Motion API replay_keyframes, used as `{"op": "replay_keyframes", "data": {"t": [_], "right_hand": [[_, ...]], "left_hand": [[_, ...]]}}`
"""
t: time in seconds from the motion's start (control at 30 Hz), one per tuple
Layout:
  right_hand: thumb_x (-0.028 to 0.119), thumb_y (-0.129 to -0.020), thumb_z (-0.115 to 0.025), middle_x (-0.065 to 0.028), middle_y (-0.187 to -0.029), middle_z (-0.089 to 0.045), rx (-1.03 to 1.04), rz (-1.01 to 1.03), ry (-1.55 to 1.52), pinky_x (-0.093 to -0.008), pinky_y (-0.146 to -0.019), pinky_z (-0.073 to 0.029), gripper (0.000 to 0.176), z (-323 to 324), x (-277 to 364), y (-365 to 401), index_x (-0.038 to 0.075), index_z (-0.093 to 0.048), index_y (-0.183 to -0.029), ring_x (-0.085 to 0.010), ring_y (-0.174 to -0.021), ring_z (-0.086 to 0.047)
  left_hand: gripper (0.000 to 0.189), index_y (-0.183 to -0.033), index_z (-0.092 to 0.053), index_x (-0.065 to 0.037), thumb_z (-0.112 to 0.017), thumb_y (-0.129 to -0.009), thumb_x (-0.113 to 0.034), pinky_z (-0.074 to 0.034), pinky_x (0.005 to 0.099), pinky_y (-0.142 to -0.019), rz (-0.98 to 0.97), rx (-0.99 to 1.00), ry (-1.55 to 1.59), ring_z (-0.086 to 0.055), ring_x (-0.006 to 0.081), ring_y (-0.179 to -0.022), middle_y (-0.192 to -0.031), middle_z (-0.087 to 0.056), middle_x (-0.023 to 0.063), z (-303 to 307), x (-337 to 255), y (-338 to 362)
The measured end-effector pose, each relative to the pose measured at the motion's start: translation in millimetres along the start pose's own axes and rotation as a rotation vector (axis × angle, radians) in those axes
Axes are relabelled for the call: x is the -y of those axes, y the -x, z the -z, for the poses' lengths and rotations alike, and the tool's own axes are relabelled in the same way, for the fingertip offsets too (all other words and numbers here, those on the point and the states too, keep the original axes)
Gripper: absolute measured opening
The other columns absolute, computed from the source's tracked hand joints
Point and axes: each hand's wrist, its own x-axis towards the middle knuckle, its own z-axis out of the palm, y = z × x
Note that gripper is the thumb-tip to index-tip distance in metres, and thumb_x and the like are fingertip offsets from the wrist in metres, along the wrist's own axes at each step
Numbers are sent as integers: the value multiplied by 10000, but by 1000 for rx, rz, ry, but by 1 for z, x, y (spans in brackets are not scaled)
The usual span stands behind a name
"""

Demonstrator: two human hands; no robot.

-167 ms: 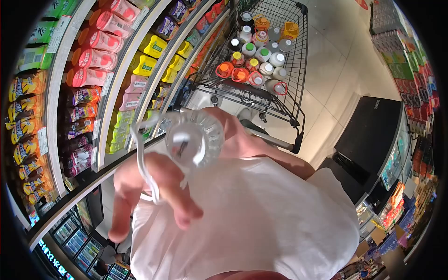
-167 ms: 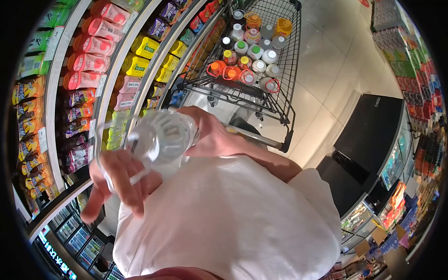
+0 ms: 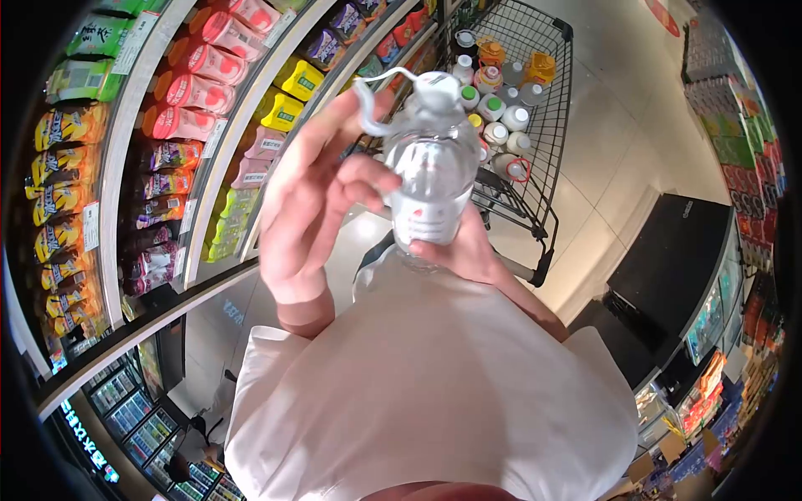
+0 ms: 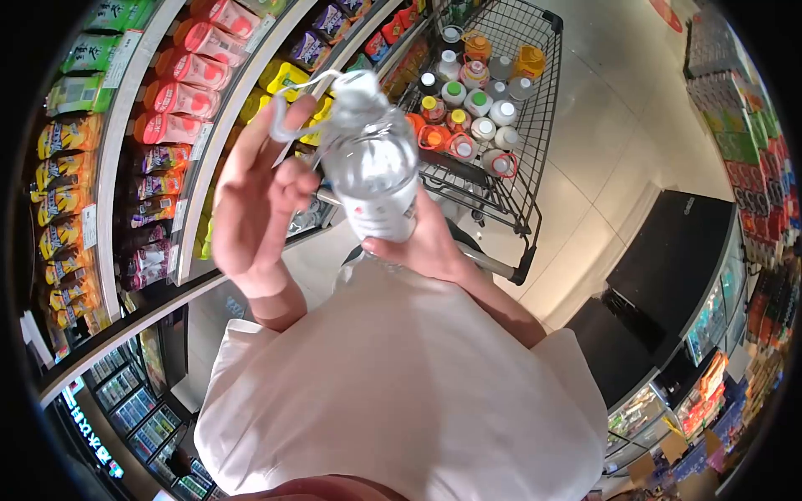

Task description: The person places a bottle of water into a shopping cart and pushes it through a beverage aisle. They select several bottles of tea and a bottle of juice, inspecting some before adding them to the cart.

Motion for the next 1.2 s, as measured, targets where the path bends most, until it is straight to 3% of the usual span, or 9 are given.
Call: {"op": "replay_keyframes", "data": {"t": [0.07, 0.17, 0.37, 0.47, 0.5, 0.6, 0.8, 1.0, 1.2], "right_hand": [[256, -831, -954, -123, -1396, -706, -12, -117, -107, -431, -1113, -559, 885, 10, 2, -1, -3, -513, -1553, -247, -1297, -692], [300, -903, -876, -117, -1393, -705, -7, -203, -339, -425, -1101, -566, 798, 38, -9, 2, 6, -521, -1554, -224, -1282, -698], [486, -910, -818, -183, -1404, -723, 24, -356, -641, -445, -1051, -630, 871, 62, -20, 9, -6, -529, -1568, -297, -1227, -755], [593, -839, -856, -211, -1329, -744, 298, -245, -865, -425, -942, -671, 991, 71, -35, -1, -32, -545, -1542, -309, -1119, -789], [658, -785, -872, -228, -1248, -752, 311, -217, -933, -417, -865, -688, 1081, 70, -42, -3, -61, -547, -1525, -320, -991, -802], [618, -772, -906, -263, -1308, -697, 377, -177, -1069, -468, -861, -684, 1145, 71, -38, -6, -88, -479, -1567, -376, -1169, -726], [597, -783, -923, -262, -1431, -614, 465, -107, -1166, -588, -841, -669, 1174, 67, -29, -3, -93, -428, -1594, -382, -1147, -699], [648, -802, -902, -237, -1442, -607, 445, -71, -1144, -578, -815, -676, 1173, 79, -35, 5, -96, -438, -1582, -393, -1122, -697], [816, -795, -854, -244, -1431, -621, 446, -29, -1124, -553, -810, -706, 1299, 84, -37, 5, -97, -412, -1605, -372, -1126, -699]], "left_hand": [[666, -1694, -369, 43, -589, -1156, -282, -597, 362, -1028, 38, -188, 116, -721, 286, -1253, -1662, -521, 244, 9, 34, -7], [506, -1628, -471, 14, -548, -1180, -206, -498, 380, -1182, 211, -310, -5, -635, 235, -1390, -1609, -585, 187, 14, 95, 4], [672, -1712, -372, -27, -670, -1130, -183, -387, 445, -1276, 411, -175, -9, -475, 250, -1549, -1655, -505, 125, -30, 147, 50], [794, -1746, -304, -22, -729, -1096, -187, -371, 458, -1284, 359, -126, -37, -442, 257, -1563, -1630, -491, 121, -41, 145, 54], [848, -1741, -302, 5, -779, -1060, -163, -404, 458, -1260, 286, -77, -150, -487, 267, -1515, -1576, -523, 131, -38, 145, 52], [857, -1724, -316, 39, -800, -1044, -155, -456, 454, -1212, 165, 71, -320, -550, 275, -1425, -1545, -548, 151, -36, 140, 45], [903, -1708, -321, 78, -833, -1016, -195, -557, 400, -1071, 386, -9, -269, -596, 260, -1322, -1495, -582, 184, -55, 118, 26], [890, -1721, -312, 68, -810, -1031, -193, -605, 267, -732, 281, -25, -227, -621, 199, -1193, -1455, -605, 183, -62, 145, 31], [871, -1736, -304, 47, -793, -1040, -143, -583, 249, -654, 281, -42, -234, -614, 122, -1028, -1399, -627, 155, -72, 144, 32]]}}
